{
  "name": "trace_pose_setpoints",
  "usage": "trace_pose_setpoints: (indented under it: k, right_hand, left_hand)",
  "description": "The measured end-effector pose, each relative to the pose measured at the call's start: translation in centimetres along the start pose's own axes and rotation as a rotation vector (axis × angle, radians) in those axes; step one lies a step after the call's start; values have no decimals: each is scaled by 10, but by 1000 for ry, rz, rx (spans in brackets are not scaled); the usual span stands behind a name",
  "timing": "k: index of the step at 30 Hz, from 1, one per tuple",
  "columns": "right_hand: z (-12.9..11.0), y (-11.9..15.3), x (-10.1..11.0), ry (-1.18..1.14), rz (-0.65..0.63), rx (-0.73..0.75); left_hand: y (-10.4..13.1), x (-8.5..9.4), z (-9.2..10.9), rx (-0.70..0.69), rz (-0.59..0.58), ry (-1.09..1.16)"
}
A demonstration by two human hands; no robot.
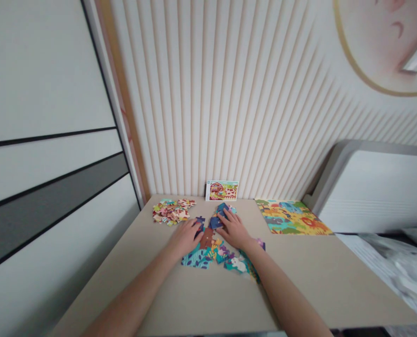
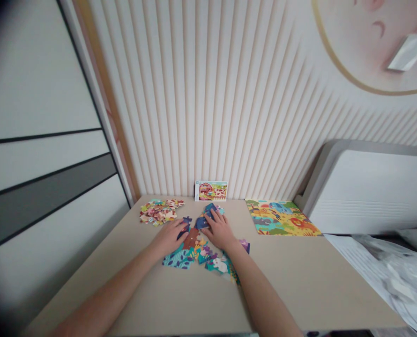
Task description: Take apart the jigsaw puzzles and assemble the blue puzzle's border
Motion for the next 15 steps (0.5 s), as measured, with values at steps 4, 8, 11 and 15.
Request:
trace_pose_setpoints:
  k: [4,8,11,15]
  right_hand:
    - [3,-23,-4,2,85,-70]
    - [22,-19,9,6,263,-238]
    - [34,-6,19,27,313,-330]
    - [17,2,25,6,235,-127]
  left_hand:
    - [1,5,4,-30,-35,-26]
    - [2,10,8,-68,-57,7]
    - [3,11,10,-91,-58,36]
    - [2,11,14,-127,-59,77]
Point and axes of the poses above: each hand's wrist, its own y-axis away from the middle knuckle, its own x-axis out of the back of the hand, z = x × y, the point moved 5 cm from there along -y, towards the middle knuckle, and after that the axes turned 2 degrees about -z, right-handed, at the moved point
